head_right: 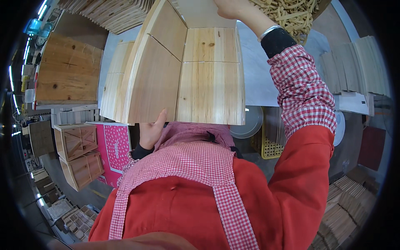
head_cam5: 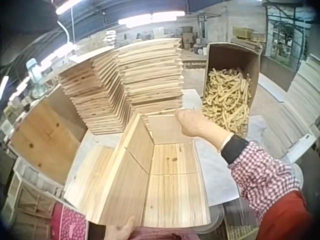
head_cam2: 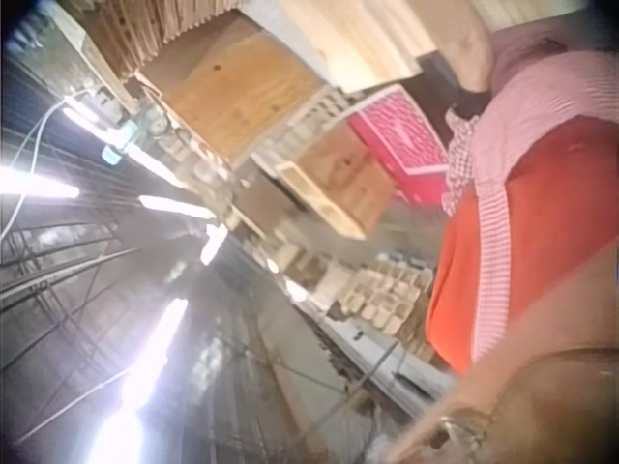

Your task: Assembling wooden crates by applying glue to wooden planks and joining them.

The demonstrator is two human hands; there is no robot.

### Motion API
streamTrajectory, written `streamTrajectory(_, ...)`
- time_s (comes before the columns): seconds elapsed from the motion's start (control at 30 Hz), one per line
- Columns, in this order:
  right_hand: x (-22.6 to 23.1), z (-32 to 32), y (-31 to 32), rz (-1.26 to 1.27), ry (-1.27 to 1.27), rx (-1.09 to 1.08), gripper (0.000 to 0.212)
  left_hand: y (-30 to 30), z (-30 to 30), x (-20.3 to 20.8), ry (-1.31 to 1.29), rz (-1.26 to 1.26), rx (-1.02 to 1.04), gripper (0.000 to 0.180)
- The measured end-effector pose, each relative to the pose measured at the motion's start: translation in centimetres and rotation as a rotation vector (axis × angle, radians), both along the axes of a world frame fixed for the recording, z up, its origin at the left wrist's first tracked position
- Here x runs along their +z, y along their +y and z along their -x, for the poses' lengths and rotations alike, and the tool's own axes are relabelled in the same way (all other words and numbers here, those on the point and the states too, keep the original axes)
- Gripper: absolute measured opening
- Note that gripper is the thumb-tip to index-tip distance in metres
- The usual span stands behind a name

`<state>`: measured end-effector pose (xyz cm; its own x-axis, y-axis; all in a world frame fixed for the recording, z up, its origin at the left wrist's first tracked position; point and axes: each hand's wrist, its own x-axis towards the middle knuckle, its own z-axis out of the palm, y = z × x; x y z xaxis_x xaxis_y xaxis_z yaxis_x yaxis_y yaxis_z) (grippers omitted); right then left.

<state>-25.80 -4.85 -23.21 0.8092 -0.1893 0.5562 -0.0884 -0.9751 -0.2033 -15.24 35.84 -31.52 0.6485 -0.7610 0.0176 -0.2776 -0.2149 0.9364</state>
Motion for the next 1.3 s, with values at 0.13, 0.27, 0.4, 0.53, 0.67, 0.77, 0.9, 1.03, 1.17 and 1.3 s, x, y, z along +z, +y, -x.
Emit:
streamTrajectory(0.13,0.7,-2.7,0.4,0.067,0.519,-0.482,0.028,-0.1,-0.1,0.1,0.001,-0.012,-0.005,0.021)
streamTrajectory(0.27,1.7,-4.6,0.1,0.077,0.642,-0.454,0.024,0.1,-0.1,0.2,-0.014,-0.033,0.000,0.022)
streamTrajectory(0.4,0.4,-5.8,-2.0,0.050,0.462,-0.425,0.021,0.1,-0.1,0.0,-0.015,-0.036,-0.017,0.023)
streamTrajectory(0.53,1.6,-6.6,1.1,0.054,0.453,-0.411,0.025,0.4,-0.1,-0.1,-0.018,-0.034,-0.028,0.022)
streamTrajectory(0.67,-0.5,-6.5,0.8,0.093,0.351,-0.459,0.031,0.1,-0.2,0.2,-0.010,-0.063,-0.062,0.022)
streamTrajectory(0.77,-1.3,-4.7,0.5,0.099,0.001,-0.171,0.030,0.0,-0.2,0.5,-0.046,-0.086,-0.084,0.023)
streamTrajectory(0.9,-1.4,-4.7,0.1,0.090,-0.204,-0.008,0.029,-0.2,-0.2,0.7,-0.154,-0.094,-0.123,0.024)
streamTrajectory(1.03,-0.7,-5.6,0.3,0.177,0.061,-0.241,0.027,-0.3,0.0,0.6,-0.239,-0.065,-0.148,0.027)
streamTrajectory(1.17,-0.1,-5.9,0.6,0.208,0.208,-0.383,0.026,-0.3,-0.2,0.4,-0.343,-0.031,-0.182,0.030)
streamTrajectory(1.3,-1.6,-5.8,0.1,0.233,0.253,-0.385,0.031,-0.3,-0.2,0.7,-0.327,-0.056,-0.201,0.031)
